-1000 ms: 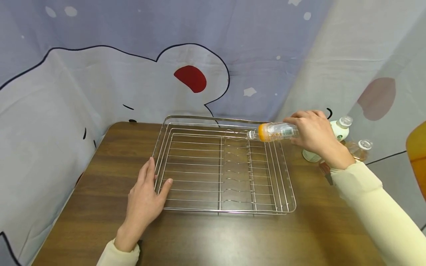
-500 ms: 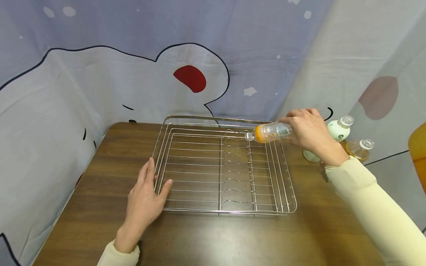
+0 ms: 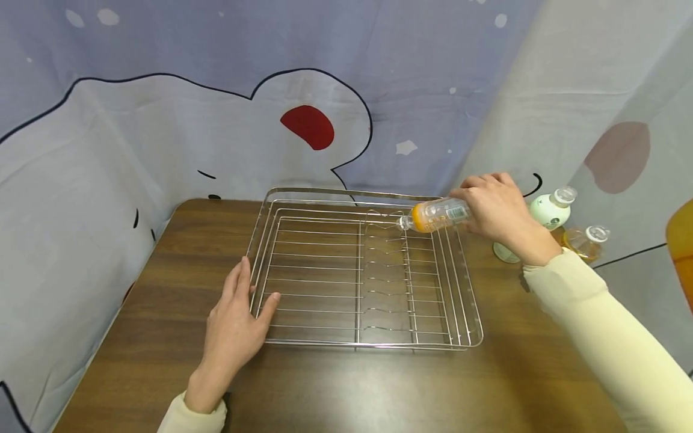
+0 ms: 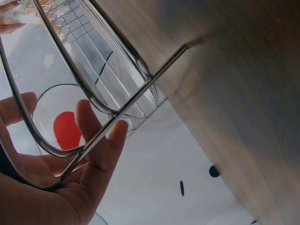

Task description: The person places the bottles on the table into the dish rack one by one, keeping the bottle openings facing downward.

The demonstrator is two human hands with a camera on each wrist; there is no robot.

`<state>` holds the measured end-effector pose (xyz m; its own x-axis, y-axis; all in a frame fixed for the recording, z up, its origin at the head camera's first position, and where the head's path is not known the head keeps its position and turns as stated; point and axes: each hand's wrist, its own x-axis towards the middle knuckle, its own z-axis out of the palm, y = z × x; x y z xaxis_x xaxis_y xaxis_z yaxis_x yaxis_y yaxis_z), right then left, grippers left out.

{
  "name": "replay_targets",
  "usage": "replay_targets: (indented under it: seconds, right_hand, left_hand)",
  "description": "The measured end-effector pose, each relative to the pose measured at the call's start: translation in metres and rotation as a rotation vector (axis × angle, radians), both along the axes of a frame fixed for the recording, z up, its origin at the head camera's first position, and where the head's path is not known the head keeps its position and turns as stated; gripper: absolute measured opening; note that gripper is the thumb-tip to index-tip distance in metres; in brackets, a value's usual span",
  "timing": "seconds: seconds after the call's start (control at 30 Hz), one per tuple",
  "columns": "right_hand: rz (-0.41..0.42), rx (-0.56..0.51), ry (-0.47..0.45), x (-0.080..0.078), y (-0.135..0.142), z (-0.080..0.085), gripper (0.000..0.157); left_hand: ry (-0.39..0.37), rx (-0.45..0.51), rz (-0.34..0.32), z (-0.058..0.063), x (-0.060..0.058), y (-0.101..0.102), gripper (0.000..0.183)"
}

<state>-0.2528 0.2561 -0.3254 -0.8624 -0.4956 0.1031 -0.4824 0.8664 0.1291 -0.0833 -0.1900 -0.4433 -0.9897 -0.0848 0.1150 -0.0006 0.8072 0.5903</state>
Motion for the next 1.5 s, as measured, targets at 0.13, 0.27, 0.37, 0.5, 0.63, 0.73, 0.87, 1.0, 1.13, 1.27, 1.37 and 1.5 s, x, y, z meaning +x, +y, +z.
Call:
replay_targets:
  seconds: [0.13,0.27,0.37,0.5,0.63,0.73,0.87,1.0,1.13,1.27,1.37,1.5]
  right_hand:
    - [0.007,0.011,-0.002,-0.002,-0.005,0.000,0.068]
    - [0.019,0.032,0.013,-0.006,-0.010,-0.001,0.065]
    - [0.029,0.050,0.030,-0.008,-0.013,-0.002,0.063]
    - [0.041,0.060,0.048,-0.009,-0.015,-0.002,0.061]
    - [0.049,0.066,0.049,-0.010,-0.016,-0.002,0.061]
    - [0.054,0.071,0.048,-0.010,-0.017,-0.002,0.061]
    - [0.061,0.085,0.056,-0.011,-0.018,-0.003,0.059]
    - [0.072,0.108,0.083,-0.013,-0.021,-0.006,0.053]
    - [0.083,0.126,0.113,-0.013,-0.025,-0.007,0.048]
    - [0.078,0.137,0.124,-0.013,-0.027,-0.008,0.045]
    - [0.075,0.142,0.124,-0.013,-0.027,-0.009,0.044]
    - [0.079,0.151,0.121,-0.013,-0.027,-0.010,0.044]
  left_hand:
    - [-0.009,0.001,0.004,0.000,0.001,-0.001,0.091]
    - [-0.003,-0.004,0.005,-0.001,0.001,-0.001,0.091]
    - [-0.002,-0.004,0.002,-0.001,0.001,0.000,0.091]
    - [-0.004,0.001,0.001,0.000,0.000,0.000,0.092]
    - [-0.007,0.002,0.004,0.001,0.000,0.000,0.092]
    - [-0.010,-0.003,0.003,0.001,0.000,0.000,0.092]
    - [-0.012,-0.010,0.000,0.001,0.000,0.001,0.092]
    - [-0.012,-0.017,-0.002,0.001,0.000,0.000,0.093]
    - [-0.009,-0.020,-0.002,0.002,0.001,0.000,0.094]
    - [-0.008,-0.025,-0.002,0.002,0.001,0.000,0.093]
    - [-0.009,-0.029,-0.003,0.002,0.000,0.001,0.093]
    - [-0.008,-0.031,-0.003,0.002,0.001,0.001,0.093]
